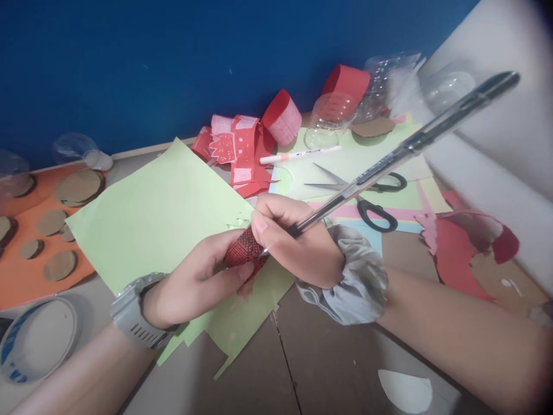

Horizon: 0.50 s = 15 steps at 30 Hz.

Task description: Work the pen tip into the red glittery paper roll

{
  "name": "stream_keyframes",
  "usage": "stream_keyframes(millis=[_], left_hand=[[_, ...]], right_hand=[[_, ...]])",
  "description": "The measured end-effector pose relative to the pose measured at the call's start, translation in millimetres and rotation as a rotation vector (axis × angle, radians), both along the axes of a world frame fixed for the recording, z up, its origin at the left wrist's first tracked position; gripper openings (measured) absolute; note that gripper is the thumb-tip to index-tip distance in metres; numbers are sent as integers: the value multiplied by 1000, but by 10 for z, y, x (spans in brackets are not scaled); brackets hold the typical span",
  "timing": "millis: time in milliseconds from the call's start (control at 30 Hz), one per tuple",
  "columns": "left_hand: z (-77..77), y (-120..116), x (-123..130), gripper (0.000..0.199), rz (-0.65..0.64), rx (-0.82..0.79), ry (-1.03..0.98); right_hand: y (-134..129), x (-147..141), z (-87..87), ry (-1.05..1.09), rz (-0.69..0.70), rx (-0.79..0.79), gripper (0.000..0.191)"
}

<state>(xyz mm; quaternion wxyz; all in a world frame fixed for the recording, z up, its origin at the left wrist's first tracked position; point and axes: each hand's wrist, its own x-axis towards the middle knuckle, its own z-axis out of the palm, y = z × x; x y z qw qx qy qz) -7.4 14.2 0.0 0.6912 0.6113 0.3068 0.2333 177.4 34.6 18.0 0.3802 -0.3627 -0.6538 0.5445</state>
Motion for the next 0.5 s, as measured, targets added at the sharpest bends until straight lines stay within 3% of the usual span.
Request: stream_keyframes(millis=[300, 500], left_hand=[[10, 18, 14, 14, -2, -7, -27], [-5, 2, -2, 11, 6, -36, -34]], right_hand=[[-2, -35, -51, 39, -75, -50, 34], [1, -12, 3, -24, -25, -73, 31]])
